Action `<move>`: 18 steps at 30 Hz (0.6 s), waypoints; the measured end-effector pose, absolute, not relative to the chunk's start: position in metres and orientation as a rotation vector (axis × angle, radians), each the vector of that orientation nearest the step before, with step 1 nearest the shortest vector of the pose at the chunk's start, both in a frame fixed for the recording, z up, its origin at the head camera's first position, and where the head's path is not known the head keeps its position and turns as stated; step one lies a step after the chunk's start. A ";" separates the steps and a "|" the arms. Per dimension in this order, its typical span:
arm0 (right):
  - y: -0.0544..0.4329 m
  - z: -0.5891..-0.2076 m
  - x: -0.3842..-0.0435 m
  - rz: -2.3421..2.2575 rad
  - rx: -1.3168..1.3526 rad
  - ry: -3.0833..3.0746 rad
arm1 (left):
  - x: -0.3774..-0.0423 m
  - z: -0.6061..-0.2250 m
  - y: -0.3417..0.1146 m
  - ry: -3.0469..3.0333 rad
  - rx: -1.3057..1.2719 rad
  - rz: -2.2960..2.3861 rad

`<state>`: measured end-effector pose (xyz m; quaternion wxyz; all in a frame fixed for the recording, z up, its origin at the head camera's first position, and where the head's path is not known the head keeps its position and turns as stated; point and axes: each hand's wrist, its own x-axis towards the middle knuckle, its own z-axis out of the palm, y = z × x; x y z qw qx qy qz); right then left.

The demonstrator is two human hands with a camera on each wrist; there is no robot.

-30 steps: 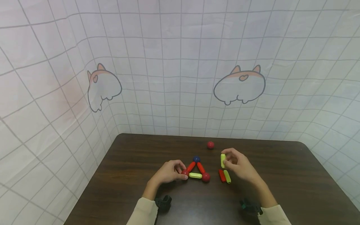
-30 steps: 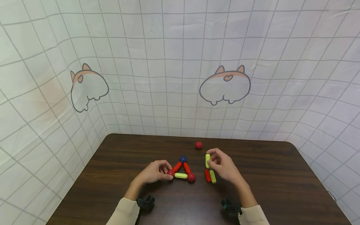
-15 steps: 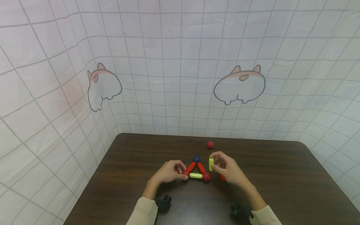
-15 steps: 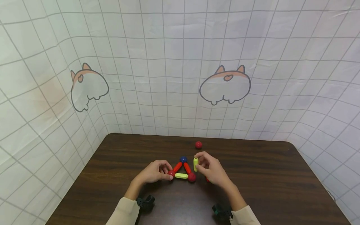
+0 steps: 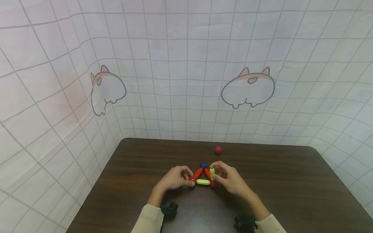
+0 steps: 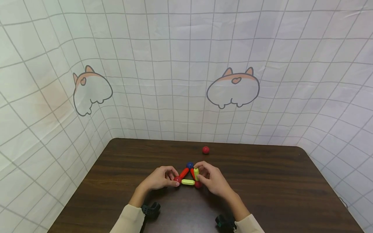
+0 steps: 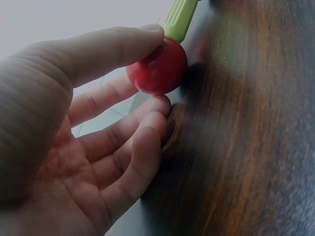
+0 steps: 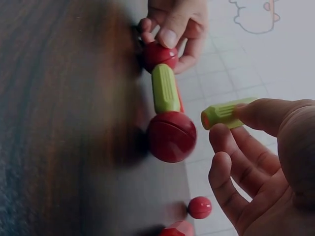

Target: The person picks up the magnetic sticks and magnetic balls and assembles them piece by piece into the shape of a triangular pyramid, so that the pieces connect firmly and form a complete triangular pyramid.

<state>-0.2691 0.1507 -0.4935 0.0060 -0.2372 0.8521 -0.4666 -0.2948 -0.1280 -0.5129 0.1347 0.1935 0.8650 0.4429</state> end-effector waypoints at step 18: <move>0.151 -0.502 -0.271 -1.329 -0.769 2.722 | -0.295 -0.515 -0.128 2.511 0.577 1.292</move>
